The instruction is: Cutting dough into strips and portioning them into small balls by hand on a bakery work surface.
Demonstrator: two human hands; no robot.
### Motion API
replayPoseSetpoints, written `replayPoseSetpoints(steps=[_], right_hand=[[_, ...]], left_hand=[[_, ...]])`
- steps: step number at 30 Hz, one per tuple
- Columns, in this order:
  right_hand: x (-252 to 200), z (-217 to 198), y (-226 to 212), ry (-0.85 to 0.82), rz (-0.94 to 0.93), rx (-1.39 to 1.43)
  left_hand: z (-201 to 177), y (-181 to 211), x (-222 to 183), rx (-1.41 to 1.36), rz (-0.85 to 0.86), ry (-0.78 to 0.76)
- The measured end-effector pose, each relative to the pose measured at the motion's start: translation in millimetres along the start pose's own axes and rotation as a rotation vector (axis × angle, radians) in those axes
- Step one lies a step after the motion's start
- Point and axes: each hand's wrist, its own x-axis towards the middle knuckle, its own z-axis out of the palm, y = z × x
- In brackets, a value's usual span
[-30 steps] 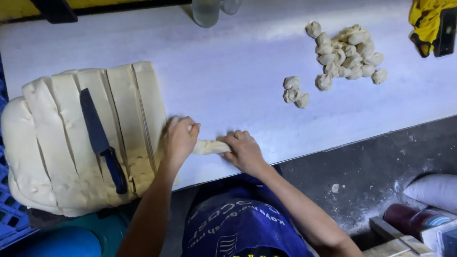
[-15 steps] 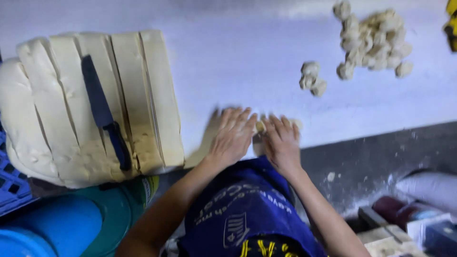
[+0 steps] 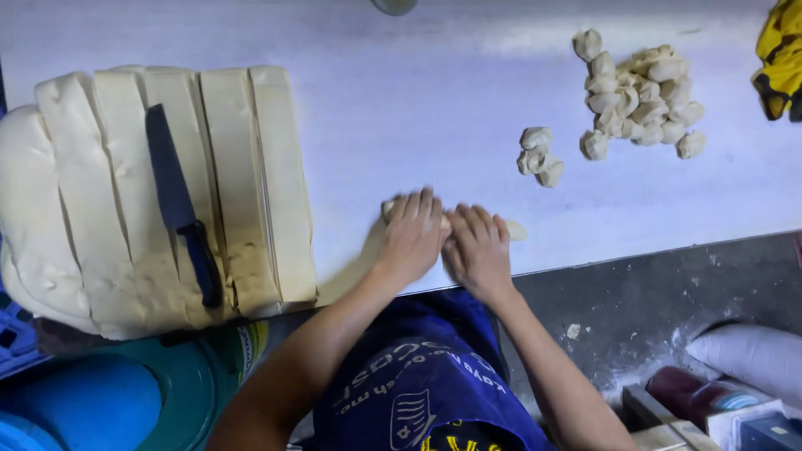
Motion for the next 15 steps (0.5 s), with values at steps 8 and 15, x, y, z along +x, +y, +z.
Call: replayPoseSetpoints(steps=[8, 15], right_hand=[[-13, 3, 1, 0.152, -0.067, 0.011], [17, 2, 25, 0.011, -0.032, 0.066]], left_hand=[[9, -14, -7, -0.018, 0.221, 0.151], [18, -17, 29, -0.159, 0.007, -0.167]])
